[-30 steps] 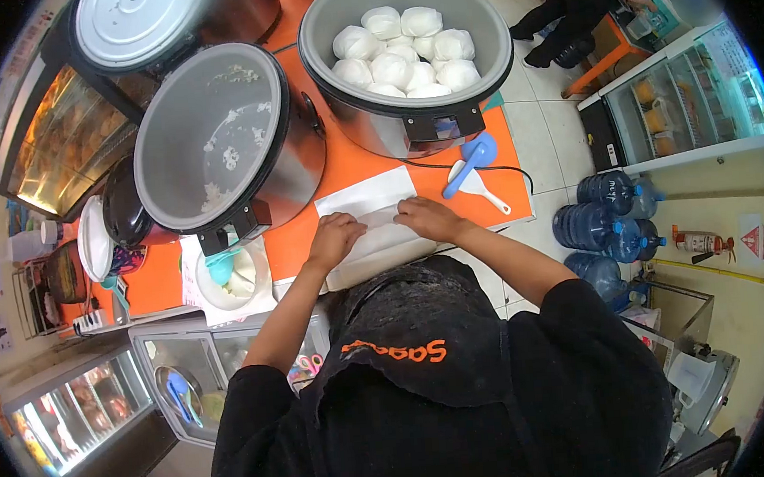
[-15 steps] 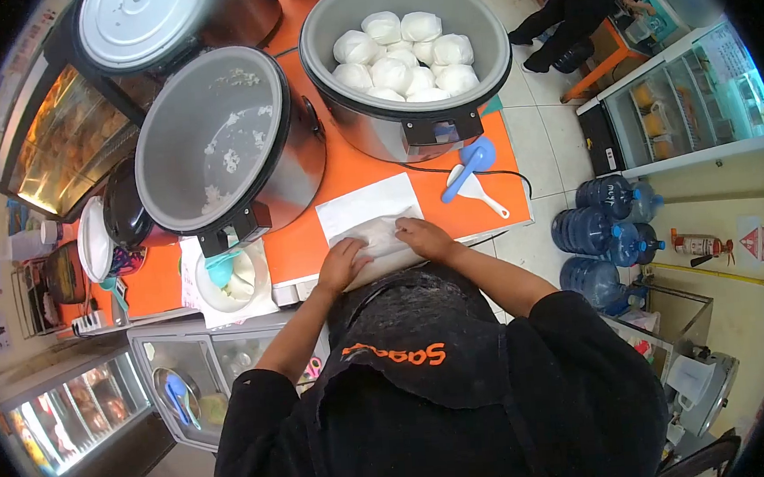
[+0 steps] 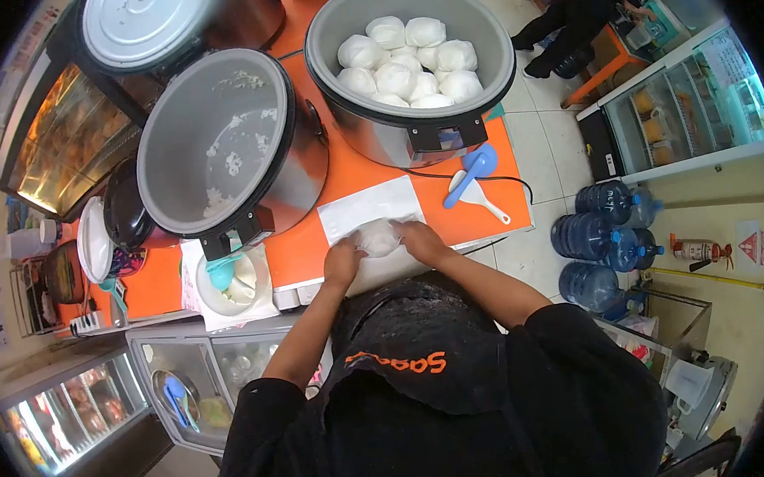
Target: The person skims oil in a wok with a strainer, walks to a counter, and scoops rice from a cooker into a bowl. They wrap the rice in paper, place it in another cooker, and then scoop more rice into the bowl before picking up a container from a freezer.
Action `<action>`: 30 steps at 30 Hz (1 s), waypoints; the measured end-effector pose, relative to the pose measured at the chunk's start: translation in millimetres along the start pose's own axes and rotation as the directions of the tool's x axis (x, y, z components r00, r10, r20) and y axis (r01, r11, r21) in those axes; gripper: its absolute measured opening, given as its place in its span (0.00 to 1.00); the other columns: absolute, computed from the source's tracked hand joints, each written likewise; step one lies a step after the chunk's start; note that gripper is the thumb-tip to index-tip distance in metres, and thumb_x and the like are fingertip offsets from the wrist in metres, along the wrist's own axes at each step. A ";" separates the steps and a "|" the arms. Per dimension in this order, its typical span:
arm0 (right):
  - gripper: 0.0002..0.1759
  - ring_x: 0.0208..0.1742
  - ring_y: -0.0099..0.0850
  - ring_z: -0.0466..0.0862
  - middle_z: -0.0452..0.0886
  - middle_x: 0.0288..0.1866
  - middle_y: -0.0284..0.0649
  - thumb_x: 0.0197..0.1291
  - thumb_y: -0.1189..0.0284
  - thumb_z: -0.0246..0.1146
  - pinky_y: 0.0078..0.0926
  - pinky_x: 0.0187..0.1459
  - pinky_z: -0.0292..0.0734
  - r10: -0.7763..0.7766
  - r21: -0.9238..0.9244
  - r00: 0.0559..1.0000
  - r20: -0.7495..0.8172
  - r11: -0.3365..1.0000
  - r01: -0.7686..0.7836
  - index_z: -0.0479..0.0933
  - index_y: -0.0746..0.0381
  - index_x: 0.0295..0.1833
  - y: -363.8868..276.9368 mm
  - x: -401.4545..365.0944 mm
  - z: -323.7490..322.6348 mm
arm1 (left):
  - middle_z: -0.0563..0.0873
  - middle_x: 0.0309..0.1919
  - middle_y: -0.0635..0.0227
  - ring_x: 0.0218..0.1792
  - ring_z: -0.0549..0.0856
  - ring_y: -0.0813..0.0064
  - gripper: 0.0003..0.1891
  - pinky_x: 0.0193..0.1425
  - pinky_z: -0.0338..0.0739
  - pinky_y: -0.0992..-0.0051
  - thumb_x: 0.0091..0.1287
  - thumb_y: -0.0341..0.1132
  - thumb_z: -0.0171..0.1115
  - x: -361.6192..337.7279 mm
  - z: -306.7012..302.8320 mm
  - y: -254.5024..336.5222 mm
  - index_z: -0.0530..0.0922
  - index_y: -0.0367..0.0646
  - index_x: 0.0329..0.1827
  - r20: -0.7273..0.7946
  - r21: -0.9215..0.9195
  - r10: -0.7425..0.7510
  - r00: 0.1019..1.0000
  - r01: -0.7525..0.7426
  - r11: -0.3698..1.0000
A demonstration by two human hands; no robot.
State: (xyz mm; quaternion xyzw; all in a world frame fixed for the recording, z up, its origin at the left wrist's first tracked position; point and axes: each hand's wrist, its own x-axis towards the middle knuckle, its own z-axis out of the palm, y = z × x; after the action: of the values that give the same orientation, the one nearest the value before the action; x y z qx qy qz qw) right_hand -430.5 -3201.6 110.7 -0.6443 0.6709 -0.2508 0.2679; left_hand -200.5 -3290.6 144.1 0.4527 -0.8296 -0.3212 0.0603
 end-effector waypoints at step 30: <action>0.10 0.52 0.51 0.84 0.81 0.51 0.55 0.65 0.71 0.62 0.42 0.54 0.80 0.128 -0.012 0.991 -0.025 0.992 -0.128 0.82 0.65 0.45 -17.3 17.6 11.0 | 0.85 0.53 0.50 0.58 0.82 0.44 0.34 0.60 0.78 0.56 0.48 0.26 0.80 27.4 -20.9 -5.5 0.72 0.43 0.58 0.230 -0.327 0.157 0.960 -0.076 0.942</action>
State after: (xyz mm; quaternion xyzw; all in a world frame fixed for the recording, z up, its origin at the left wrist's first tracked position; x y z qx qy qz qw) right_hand -410.8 -3219.8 113.8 -0.5986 0.7158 -0.2364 0.2710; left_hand -204.3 -3324.3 152.1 0.3423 -0.7940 -0.5005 0.0448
